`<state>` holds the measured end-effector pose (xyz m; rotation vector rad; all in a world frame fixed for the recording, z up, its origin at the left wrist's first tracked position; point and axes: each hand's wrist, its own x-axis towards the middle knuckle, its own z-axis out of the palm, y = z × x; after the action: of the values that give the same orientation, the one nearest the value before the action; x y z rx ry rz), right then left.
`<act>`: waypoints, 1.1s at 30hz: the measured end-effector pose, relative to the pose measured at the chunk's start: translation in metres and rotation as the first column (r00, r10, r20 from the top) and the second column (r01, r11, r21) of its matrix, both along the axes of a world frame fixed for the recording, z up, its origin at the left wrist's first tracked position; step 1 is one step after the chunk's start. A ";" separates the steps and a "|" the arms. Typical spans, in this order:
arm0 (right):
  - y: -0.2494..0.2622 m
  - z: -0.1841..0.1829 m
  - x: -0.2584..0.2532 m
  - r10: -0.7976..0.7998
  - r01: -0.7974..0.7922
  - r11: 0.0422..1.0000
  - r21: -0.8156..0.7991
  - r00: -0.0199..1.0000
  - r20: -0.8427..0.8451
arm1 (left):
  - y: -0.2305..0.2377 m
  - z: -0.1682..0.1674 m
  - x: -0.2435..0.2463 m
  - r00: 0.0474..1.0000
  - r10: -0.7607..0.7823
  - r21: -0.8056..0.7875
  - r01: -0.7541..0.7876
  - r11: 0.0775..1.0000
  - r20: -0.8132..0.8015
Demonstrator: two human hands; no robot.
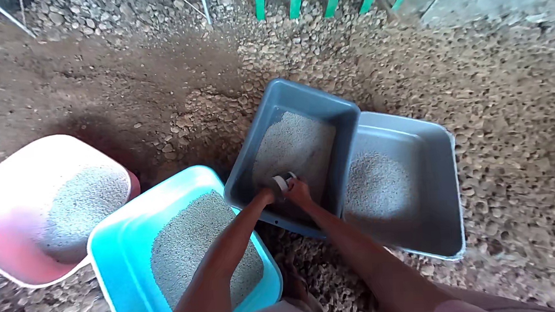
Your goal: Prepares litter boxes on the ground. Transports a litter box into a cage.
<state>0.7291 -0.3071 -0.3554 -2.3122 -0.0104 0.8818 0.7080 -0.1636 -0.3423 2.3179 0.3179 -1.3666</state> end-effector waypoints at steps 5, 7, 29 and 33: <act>0.005 -0.002 -0.017 -0.219 0.263 0.931 0.251 0.957 -0.189 | 0.002 0.043 0.007 0.992 -0.112 -0.010 0.113 0.994 0.063; 0.002 -0.006 -0.021 -0.384 0.550 0.753 0.363 0.814 -0.437 | 0.001 0.073 0.009 0.991 -0.102 -0.009 0.103 0.995 0.082; 0.183 0.108 -0.109 0.205 -0.543 0.759 0.359 0.723 0.660 | 0.170 0.107 -0.368 0.368 0.650 -0.119 -0.807 0.579 0.665; 0.221 0.131 -0.116 0.200 -0.776 0.613 0.148 0.334 0.921 | 0.164 0.092 -0.413 0.215 0.647 -0.030 -0.938 0.346 0.732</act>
<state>0.6134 -0.0860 -0.2241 -1.8495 -1.3761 -0.1604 0.2955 0.0003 -0.2507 2.0841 1.5108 0.1340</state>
